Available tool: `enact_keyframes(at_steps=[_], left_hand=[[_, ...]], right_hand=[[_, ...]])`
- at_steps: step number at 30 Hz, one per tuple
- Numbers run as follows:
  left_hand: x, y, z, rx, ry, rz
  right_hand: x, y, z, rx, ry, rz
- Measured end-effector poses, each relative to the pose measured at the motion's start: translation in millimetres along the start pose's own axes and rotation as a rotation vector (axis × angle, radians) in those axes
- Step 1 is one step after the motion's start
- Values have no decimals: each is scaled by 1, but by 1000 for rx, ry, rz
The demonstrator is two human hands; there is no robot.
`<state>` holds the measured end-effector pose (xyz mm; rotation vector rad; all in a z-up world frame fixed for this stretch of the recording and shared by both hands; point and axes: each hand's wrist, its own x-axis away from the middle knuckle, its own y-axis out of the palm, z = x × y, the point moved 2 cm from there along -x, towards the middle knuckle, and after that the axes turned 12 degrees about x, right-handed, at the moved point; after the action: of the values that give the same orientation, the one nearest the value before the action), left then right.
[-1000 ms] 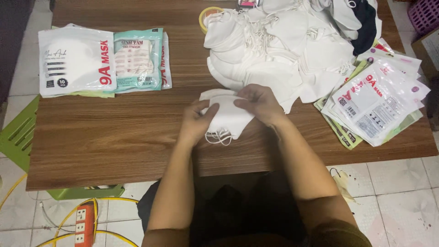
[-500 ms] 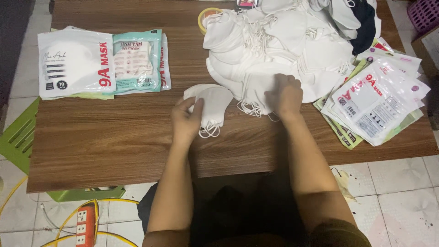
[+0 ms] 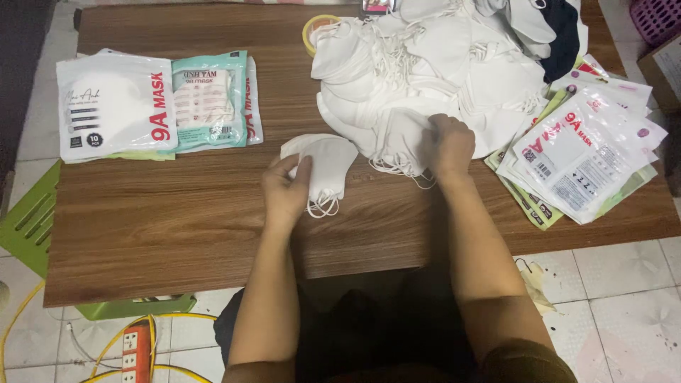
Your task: Picking up, inspecting, and stacking white face masks from a pile on a table
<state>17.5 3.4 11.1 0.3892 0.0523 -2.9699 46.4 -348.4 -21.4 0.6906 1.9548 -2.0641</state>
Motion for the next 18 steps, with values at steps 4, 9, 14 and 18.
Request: enact_keyframes(at_steps=[4, 9, 14, 18], left_hand=[[0, 3, -7, 10, 16, -14], [2, 4, -9, -14, 8, -13], [3, 7, -15, -4, 13, -23], [3, 7, -18, -18, 5, -15]], right_hand=[[2, -3, 4, -37, 12, 30], [-1, 8, 7, 60, -50, 184], [-1, -12, 0, 72, -75, 209], [0, 14, 9, -89, -34, 182]])
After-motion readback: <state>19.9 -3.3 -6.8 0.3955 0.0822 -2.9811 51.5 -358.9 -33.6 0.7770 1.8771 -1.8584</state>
